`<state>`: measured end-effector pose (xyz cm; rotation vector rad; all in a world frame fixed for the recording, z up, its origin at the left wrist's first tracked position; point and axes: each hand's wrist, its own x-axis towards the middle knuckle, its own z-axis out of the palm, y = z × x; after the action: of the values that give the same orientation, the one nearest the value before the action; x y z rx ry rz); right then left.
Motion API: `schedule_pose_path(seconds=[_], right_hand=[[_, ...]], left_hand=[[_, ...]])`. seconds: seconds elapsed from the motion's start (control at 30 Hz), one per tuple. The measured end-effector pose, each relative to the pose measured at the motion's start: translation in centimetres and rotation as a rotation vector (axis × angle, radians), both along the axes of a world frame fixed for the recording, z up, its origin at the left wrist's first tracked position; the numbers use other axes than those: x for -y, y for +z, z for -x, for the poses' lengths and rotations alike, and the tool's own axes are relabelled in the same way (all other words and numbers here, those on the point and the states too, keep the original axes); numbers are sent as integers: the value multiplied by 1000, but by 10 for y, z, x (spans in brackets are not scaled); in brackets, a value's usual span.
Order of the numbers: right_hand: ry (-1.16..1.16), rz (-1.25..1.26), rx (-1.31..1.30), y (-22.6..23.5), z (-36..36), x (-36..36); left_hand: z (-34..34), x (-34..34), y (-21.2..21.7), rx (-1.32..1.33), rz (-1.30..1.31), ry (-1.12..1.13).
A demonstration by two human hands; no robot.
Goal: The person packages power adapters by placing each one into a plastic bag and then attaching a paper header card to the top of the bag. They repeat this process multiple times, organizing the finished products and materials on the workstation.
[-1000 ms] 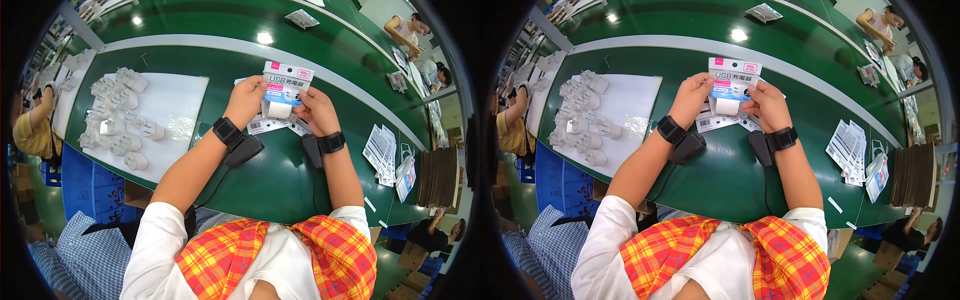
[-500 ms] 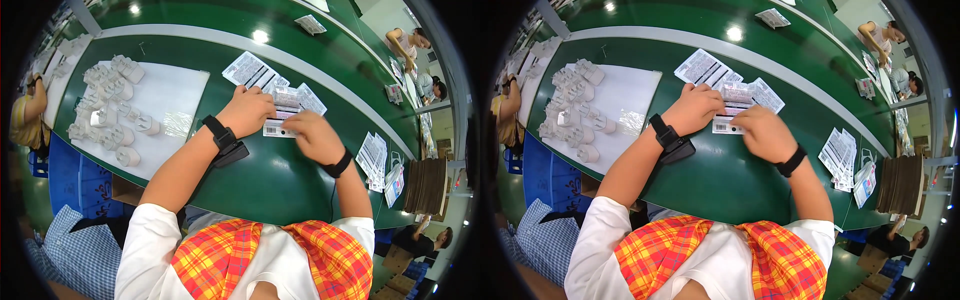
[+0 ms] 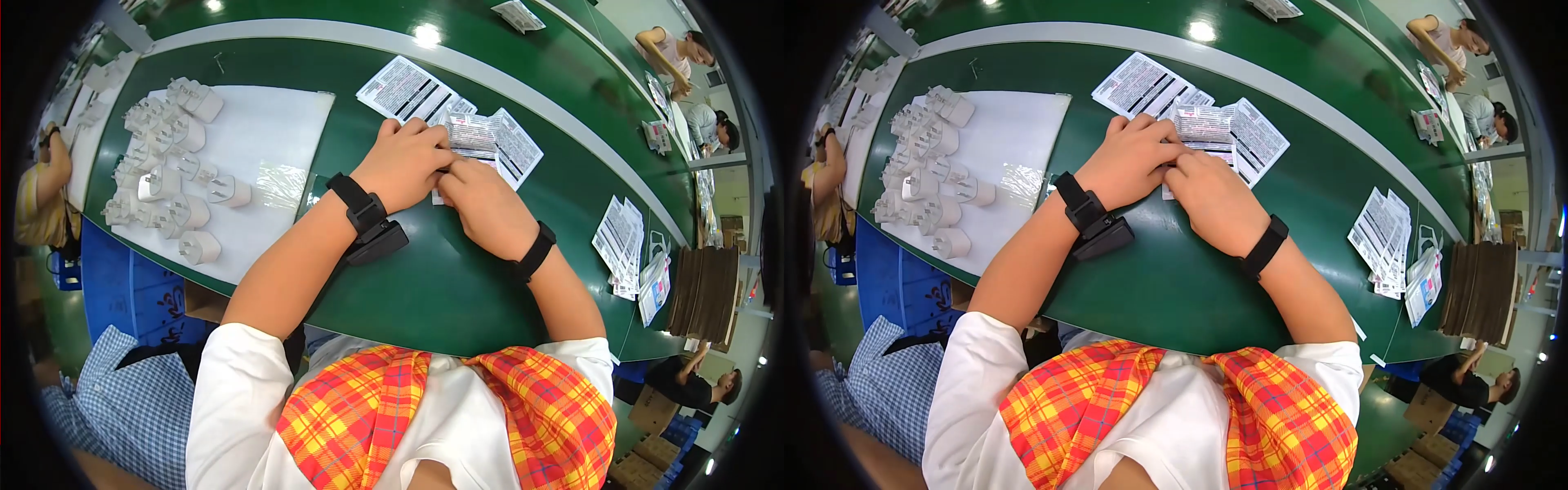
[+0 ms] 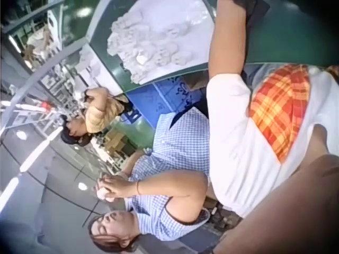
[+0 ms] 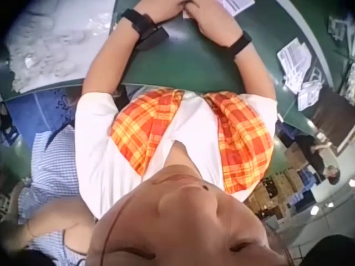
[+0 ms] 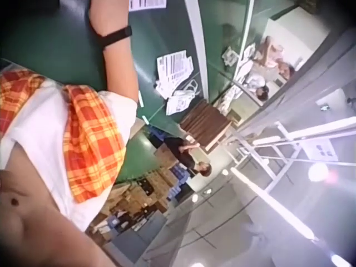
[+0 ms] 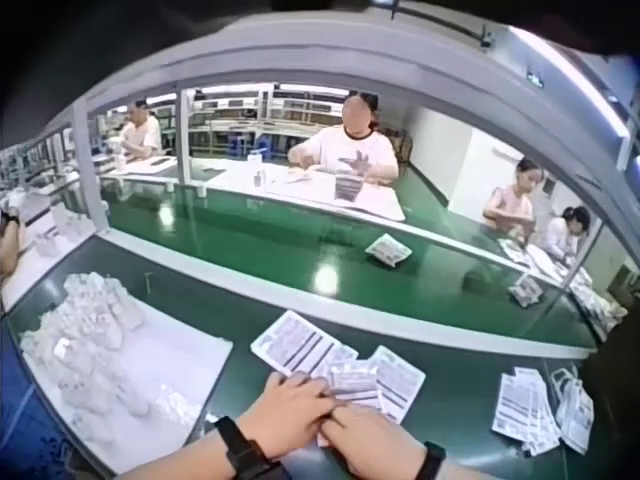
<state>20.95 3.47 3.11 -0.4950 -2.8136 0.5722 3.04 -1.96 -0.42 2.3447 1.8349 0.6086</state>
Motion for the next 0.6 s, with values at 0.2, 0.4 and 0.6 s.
schedule_pose_path(seconds=[0.2, 0.4, 0.6], right_hand=[[183, -32, 90, 30, -55, -9], [-1103, 137, -359, 70, -328, 70], [-1497, 362, 220, 16, -520, 190]], left_hand=[[-3, 5, 0, 100, -46, -29], [-6, 11, 23, 185, 1, -67], [-15, 7, 15, 156, 11, 13]])
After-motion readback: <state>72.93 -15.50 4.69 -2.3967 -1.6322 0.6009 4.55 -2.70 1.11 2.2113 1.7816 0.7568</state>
